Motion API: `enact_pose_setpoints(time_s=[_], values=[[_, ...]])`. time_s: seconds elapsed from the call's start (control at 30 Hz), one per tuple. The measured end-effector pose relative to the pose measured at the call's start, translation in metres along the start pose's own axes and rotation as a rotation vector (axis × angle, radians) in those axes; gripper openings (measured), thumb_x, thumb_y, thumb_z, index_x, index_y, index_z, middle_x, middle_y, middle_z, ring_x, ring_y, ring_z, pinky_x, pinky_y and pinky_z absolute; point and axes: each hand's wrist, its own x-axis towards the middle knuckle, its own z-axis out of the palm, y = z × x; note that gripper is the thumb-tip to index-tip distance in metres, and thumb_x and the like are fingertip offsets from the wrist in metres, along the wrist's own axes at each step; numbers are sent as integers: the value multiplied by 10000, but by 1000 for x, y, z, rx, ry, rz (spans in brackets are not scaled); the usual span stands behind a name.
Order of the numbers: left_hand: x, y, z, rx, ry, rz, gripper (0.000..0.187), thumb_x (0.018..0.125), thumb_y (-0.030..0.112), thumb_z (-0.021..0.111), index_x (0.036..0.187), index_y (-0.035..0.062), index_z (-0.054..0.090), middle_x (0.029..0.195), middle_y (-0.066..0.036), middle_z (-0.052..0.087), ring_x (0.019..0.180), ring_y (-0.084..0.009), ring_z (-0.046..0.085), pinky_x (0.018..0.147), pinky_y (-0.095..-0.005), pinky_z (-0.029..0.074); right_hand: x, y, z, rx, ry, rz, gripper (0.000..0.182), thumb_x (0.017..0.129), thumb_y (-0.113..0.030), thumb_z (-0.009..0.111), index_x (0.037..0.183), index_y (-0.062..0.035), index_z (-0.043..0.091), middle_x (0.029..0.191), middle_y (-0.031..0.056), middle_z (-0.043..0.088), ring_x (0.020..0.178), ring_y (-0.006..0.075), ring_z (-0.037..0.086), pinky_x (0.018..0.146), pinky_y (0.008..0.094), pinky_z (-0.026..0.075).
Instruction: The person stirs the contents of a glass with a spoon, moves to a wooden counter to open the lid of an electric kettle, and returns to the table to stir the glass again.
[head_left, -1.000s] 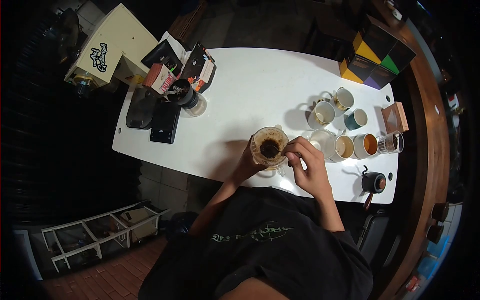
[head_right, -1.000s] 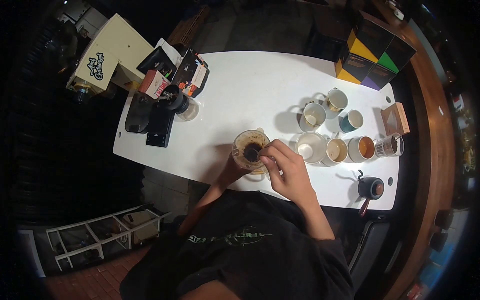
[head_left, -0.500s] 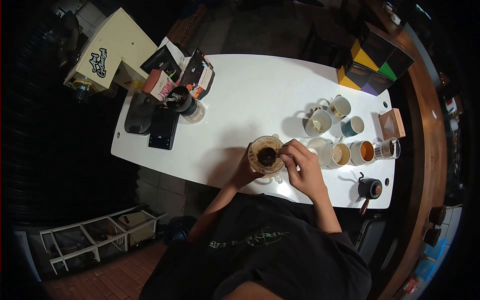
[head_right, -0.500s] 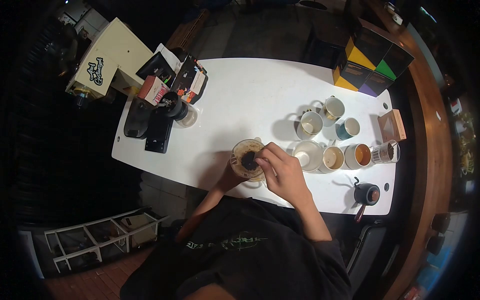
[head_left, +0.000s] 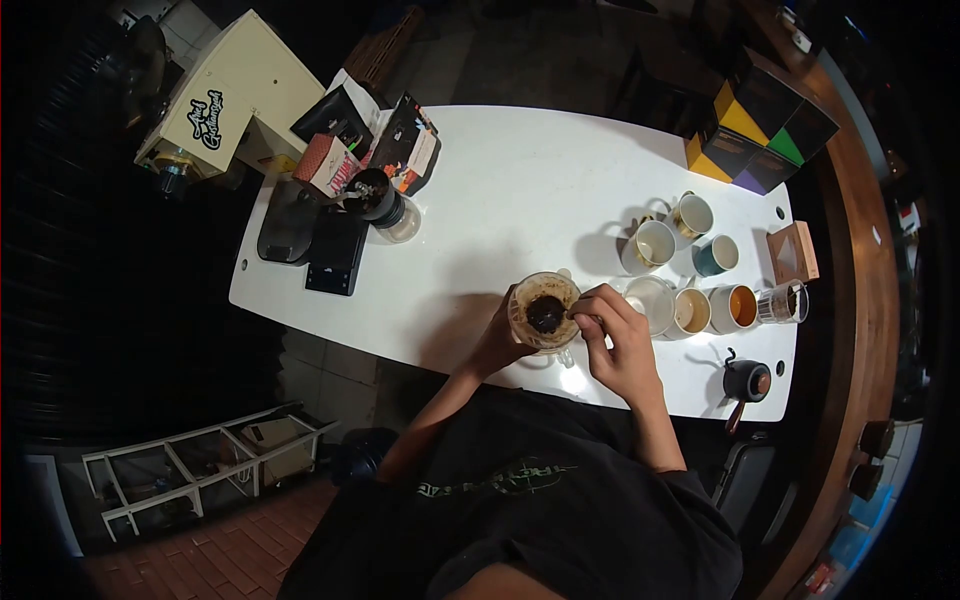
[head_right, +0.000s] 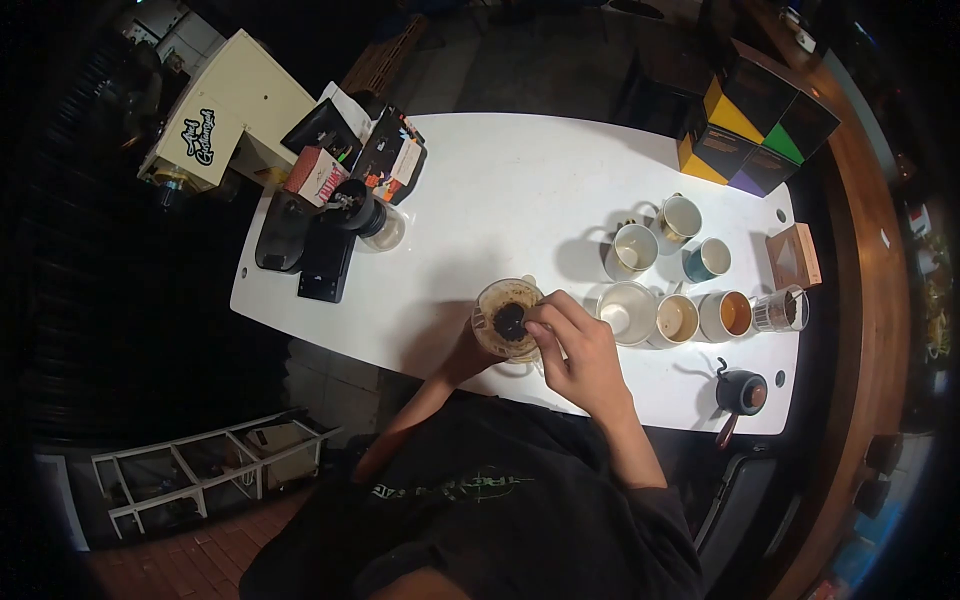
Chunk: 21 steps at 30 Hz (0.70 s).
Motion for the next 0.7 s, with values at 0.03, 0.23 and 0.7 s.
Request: enact_pose_setpoints(time_s=[0.03,0.23,0.7], values=[[0,3,0,-3,4,-6,828,776,283,930,1431,36,488,1356,-108,564,1263,-248,594,1058,-389,503,-1,0,0,-3,9,-4,44,928,-11,667,970,-22,660,915,111,636,704,324,648,604,403,504],[3,17,0,38,27,24,807,788,292,926,1417,31,492,1342,-108,584,1245,-243,607,1049,-389,511,-2,-5,-1,-6,50,18,43,929,-14,667,969,-27,663,900,105,634,695,323,647,598,398,505],[5,6,-1,59,-7,106,829,761,234,926,1419,32,463,1321,-122,612,1234,-240,612,1057,-393,507,-23,-19,9,-86,132,47,65,934,-51,686,999,-50,683,955,87,648,676,303,657,582,400,512]])
